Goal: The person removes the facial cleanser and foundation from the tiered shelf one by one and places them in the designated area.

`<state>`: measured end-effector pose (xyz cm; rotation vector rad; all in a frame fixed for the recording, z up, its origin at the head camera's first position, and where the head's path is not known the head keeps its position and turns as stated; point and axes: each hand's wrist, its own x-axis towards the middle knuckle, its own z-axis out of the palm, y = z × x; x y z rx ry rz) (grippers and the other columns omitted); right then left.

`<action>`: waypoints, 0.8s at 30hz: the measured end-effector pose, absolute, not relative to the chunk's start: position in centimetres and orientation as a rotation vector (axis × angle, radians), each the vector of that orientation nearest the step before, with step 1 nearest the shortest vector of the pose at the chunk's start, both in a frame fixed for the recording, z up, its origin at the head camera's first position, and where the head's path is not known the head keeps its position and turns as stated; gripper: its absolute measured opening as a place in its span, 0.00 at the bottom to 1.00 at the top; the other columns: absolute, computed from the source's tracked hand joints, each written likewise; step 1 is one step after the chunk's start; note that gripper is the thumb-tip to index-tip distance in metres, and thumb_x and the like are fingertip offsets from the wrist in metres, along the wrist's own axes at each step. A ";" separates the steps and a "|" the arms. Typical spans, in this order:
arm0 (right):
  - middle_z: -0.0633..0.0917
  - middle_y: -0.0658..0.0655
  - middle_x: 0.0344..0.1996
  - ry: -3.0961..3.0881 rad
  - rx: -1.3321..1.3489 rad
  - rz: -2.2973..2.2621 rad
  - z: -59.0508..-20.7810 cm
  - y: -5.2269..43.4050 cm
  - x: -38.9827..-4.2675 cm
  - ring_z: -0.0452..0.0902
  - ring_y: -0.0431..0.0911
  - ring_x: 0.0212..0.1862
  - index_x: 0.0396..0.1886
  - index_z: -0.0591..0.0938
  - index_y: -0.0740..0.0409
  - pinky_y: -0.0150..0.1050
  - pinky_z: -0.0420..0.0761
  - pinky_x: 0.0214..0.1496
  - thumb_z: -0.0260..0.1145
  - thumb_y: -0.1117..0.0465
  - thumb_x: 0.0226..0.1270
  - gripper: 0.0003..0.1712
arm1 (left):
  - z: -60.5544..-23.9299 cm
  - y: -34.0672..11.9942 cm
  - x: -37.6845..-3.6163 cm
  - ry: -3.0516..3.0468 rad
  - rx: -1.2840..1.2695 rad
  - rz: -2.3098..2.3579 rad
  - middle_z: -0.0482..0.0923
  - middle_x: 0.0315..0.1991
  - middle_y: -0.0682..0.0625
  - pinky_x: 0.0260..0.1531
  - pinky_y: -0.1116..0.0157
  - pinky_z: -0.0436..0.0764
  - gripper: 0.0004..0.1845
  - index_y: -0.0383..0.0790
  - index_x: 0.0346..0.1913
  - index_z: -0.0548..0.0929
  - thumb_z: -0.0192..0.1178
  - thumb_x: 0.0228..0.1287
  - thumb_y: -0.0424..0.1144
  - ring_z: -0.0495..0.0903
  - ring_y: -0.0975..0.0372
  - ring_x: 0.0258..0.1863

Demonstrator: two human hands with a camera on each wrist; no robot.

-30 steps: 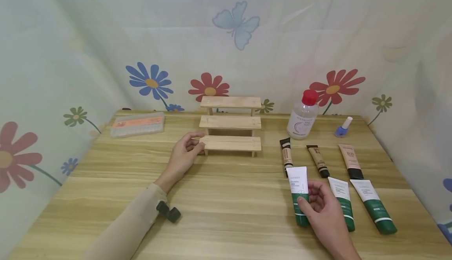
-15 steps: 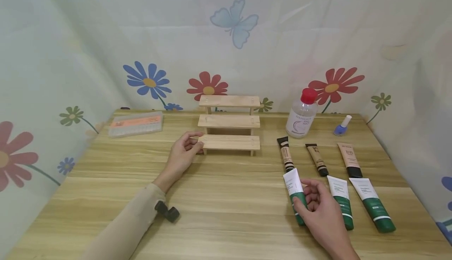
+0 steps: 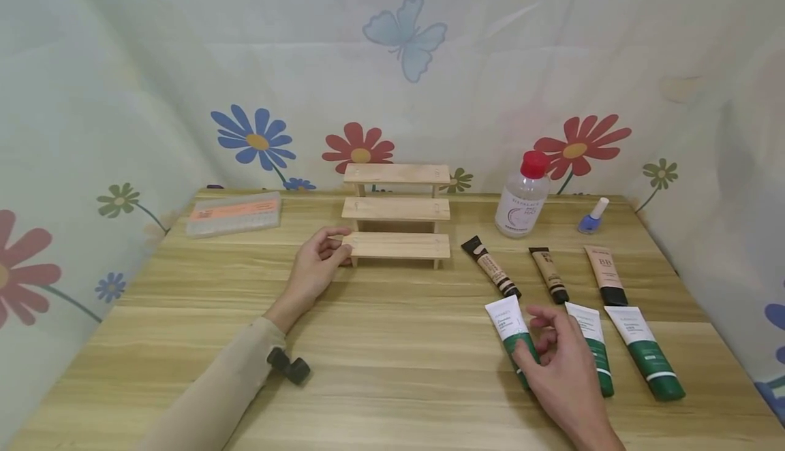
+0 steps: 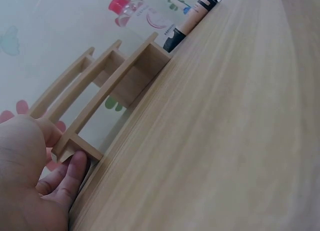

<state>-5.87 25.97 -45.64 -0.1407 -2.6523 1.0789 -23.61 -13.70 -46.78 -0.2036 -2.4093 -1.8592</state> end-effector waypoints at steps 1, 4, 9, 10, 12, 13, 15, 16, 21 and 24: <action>0.82 0.59 0.55 -2.658 -0.134 1.074 -45.6 26.0 -5.9 0.74 0.40 0.37 0.71 0.80 0.56 0.30 0.75 0.30 0.76 0.68 0.68 0.32 | -46.8 -13.7 -23.6 -2.409 -0.203 -1.859 0.87 0.48 0.43 0.46 0.67 0.88 0.17 0.51 0.67 0.87 0.69 0.81 0.40 0.90 0.53 0.46; 0.82 0.59 0.54 -2.671 -0.125 1.077 -45.2 25.8 -5.8 0.75 0.41 0.35 0.70 0.80 0.55 0.32 0.75 0.29 0.74 0.68 0.68 0.31 | -46.7 -13.7 -23.5 -2.408 -0.204 -1.864 0.87 0.49 0.43 0.47 0.66 0.88 0.17 0.50 0.67 0.87 0.69 0.81 0.40 0.89 0.53 0.47; 0.82 0.60 0.56 -2.703 -0.167 1.087 -44.9 25.8 -5.8 0.75 0.41 0.34 0.71 0.79 0.55 0.33 0.73 0.31 0.71 0.67 0.70 0.30 | -46.7 -13.6 -23.5 -2.409 -0.200 -1.871 0.86 0.48 0.43 0.48 0.64 0.89 0.17 0.50 0.68 0.87 0.68 0.81 0.40 0.89 0.53 0.47; 0.82 0.60 0.56 -2.710 -0.183 1.091 -44.9 25.9 -5.8 0.76 0.41 0.34 0.72 0.78 0.56 0.33 0.73 0.31 0.71 0.67 0.70 0.30 | -46.7 -13.6 -23.5 -2.408 -0.200 -1.873 0.86 0.48 0.43 0.49 0.63 0.89 0.17 0.50 0.67 0.87 0.68 0.81 0.40 0.89 0.53 0.47; 0.81 0.61 0.58 -2.717 -0.209 1.095 -45.0 25.9 -5.7 0.76 0.40 0.34 0.72 0.77 0.57 0.32 0.73 0.33 0.70 0.66 0.72 0.30 | -46.7 -13.6 -23.6 -2.405 -0.197 -1.879 0.86 0.48 0.43 0.50 0.61 0.90 0.17 0.50 0.67 0.87 0.69 0.81 0.41 0.90 0.53 0.46; 0.81 0.61 0.58 -2.715 -0.220 1.096 -45.0 25.9 -5.7 0.75 0.40 0.35 0.73 0.77 0.57 0.31 0.72 0.33 0.70 0.66 0.73 0.30 | -46.7 -13.6 -23.6 -2.405 -0.197 -1.881 0.86 0.48 0.42 0.50 0.61 0.90 0.17 0.49 0.67 0.87 0.69 0.81 0.41 0.90 0.52 0.46; 0.80 0.61 0.59 -2.703 -0.235 1.089 -45.0 25.8 -5.6 0.75 0.40 0.36 0.72 0.77 0.58 0.30 0.72 0.34 0.70 0.65 0.74 0.29 | -46.7 -13.6 -23.7 -2.406 -0.198 -1.881 0.86 0.48 0.42 0.50 0.60 0.90 0.17 0.50 0.67 0.87 0.69 0.81 0.41 0.90 0.52 0.46; 0.80 0.61 0.59 -2.695 -0.239 1.078 -44.9 25.8 -5.6 0.75 0.40 0.37 0.72 0.77 0.58 0.30 0.72 0.34 0.70 0.64 0.75 0.28 | -46.7 -13.6 -23.6 -2.406 -0.199 -1.879 0.86 0.48 0.42 0.50 0.61 0.90 0.17 0.49 0.67 0.87 0.69 0.81 0.41 0.90 0.52 0.47; 0.78 0.60 0.60 -2.623 -0.243 1.092 -44.7 25.5 -5.7 0.74 0.40 0.39 0.72 0.77 0.58 0.29 0.73 0.33 0.72 0.62 0.77 0.27 | -46.8 -13.7 -23.5 -2.409 -0.195 -1.875 0.86 0.49 0.44 0.49 0.64 0.89 0.16 0.51 0.67 0.87 0.69 0.81 0.40 0.89 0.53 0.48; 0.78 0.60 0.62 -2.585 -0.244 1.133 -44.4 25.4 -5.9 0.74 0.39 0.42 0.73 0.77 0.57 0.27 0.74 0.34 0.72 0.62 0.78 0.28 | -46.8 -13.8 -23.4 -2.407 -0.176 -1.888 0.86 0.52 0.43 0.50 0.63 0.90 0.17 0.50 0.68 0.87 0.68 0.81 0.40 0.89 0.53 0.50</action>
